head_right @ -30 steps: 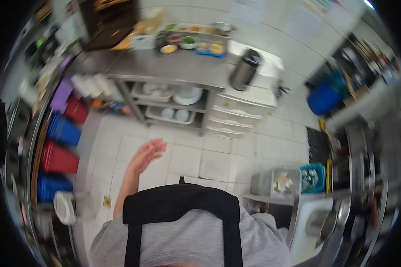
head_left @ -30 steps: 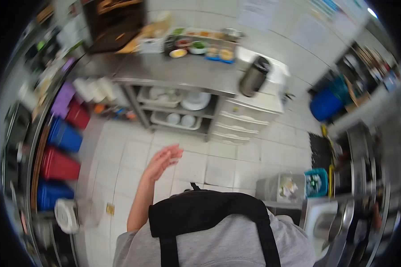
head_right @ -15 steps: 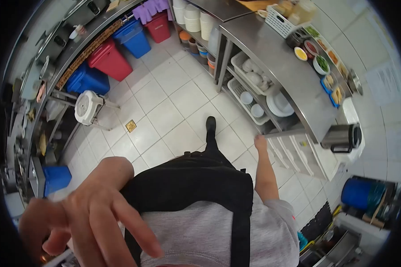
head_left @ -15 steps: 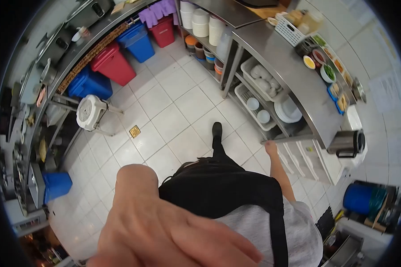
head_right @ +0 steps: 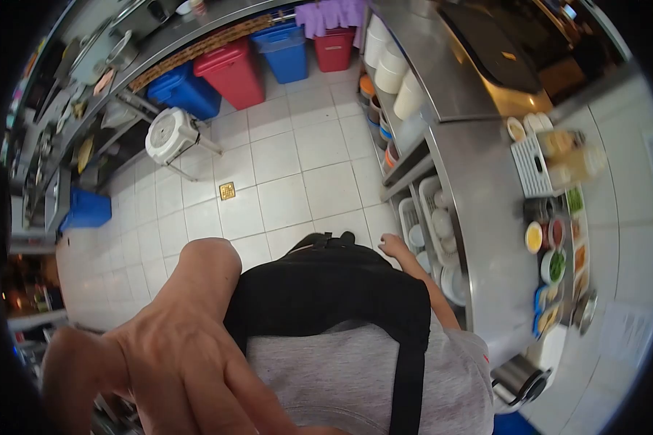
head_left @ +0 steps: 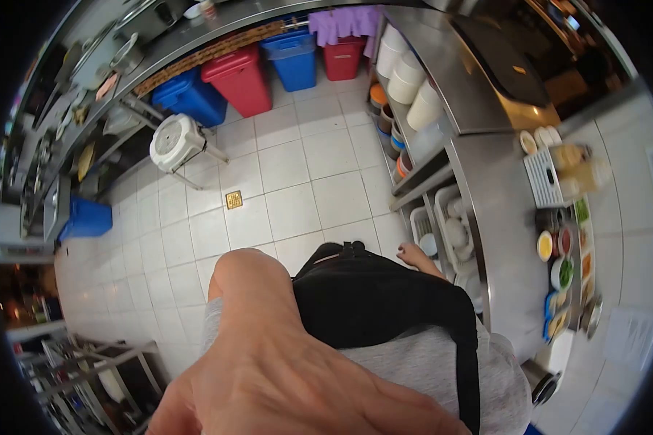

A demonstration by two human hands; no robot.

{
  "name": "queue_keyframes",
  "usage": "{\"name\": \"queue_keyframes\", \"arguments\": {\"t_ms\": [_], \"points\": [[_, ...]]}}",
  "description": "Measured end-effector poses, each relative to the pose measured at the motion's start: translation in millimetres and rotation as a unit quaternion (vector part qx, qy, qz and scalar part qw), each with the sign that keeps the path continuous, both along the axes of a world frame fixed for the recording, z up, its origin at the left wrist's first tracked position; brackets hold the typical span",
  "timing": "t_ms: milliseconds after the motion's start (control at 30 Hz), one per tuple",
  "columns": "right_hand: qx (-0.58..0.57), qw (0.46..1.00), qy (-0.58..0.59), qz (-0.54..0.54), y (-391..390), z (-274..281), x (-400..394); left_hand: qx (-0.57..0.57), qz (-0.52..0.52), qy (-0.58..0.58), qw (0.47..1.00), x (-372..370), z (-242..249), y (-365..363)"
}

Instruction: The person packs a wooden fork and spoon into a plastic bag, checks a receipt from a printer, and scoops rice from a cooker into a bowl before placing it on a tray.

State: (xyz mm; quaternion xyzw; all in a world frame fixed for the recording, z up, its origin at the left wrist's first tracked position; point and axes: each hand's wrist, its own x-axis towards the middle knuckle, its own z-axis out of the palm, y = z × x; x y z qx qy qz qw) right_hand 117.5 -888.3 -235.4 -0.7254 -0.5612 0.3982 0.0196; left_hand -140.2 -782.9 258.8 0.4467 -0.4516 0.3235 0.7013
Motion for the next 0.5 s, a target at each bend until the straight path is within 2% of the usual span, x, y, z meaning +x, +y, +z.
{"name": "queue_keyframes", "arguments": {"t_ms": [67,200,267,433,500], "points": [[-0.053,0.998,-0.021,0.031,13,8,15,-0.002,0.021,-0.017,1.000,9,4,16],[-0.069,0.995,0.007,0.078,54,6,38,-0.005,0.054,-0.027,0.998,27,3,52],[-0.055,0.993,-0.021,0.106,81,10,40,-0.009,0.063,-0.026,0.998,38,2,72],[-0.040,0.997,0.029,0.054,162,16,39,-0.010,0.063,-0.029,0.998,62,-3,132],[-0.022,0.996,0.048,0.073,195,11,40,-0.008,0.055,-0.028,0.998,71,-5,161]]}}
